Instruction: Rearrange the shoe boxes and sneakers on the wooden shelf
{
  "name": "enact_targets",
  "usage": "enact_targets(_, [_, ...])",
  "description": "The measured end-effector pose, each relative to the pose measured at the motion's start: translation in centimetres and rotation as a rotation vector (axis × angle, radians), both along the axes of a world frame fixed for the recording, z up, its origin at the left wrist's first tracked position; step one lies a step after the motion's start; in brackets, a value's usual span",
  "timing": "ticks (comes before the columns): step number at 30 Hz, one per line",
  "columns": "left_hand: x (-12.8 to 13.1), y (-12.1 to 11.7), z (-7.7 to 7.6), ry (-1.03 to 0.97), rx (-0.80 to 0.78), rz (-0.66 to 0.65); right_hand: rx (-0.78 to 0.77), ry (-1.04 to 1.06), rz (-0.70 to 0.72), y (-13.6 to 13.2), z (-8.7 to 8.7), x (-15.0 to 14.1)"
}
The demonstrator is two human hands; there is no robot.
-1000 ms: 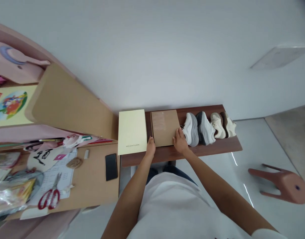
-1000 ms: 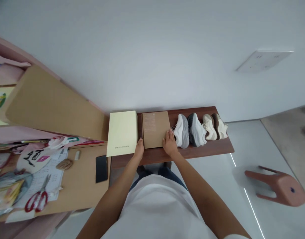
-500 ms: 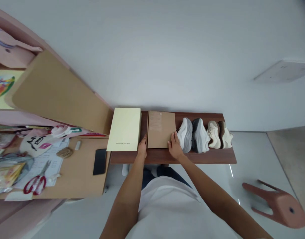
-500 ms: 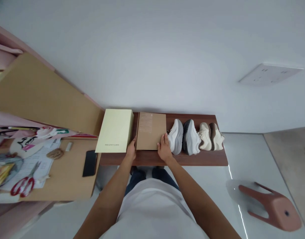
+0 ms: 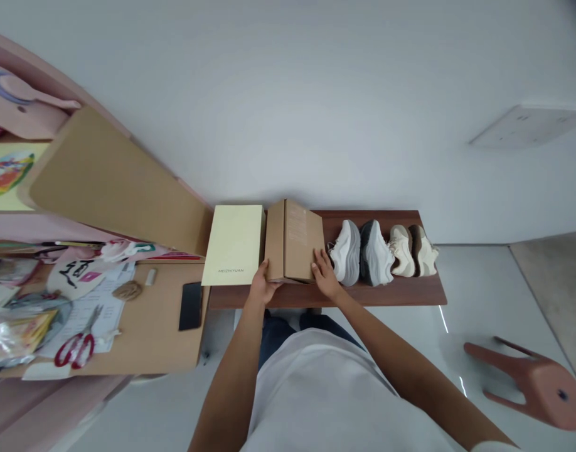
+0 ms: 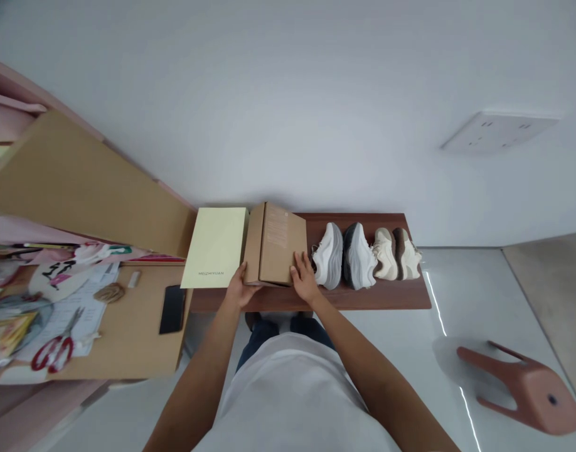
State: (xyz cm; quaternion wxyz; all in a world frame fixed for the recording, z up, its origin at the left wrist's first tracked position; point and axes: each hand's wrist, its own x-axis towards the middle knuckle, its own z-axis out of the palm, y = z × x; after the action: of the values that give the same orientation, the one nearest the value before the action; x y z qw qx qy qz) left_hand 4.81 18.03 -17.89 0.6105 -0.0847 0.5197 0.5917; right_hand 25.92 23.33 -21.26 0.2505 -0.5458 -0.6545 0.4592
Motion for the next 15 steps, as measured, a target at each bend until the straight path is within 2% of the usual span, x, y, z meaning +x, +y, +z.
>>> enact_targets(4, [-0.2, -1.0, 1.9, -0.099, 0.026, -0.099, -0.110, 0.045, -0.041, 0.0, 0.9, -1.6])
enact_targets(9, [0.3, -1.1, 3.0, 0.065, 0.088, -0.128, -0.262, 0.157, 0.002, 0.4, 2.9, -3.3])
enact_targets(15, [0.7, -1.0, 3.4, 0.233, 0.104, -0.167, -0.338, 0.341, 0.007, 0.5, 5.5, -4.3])
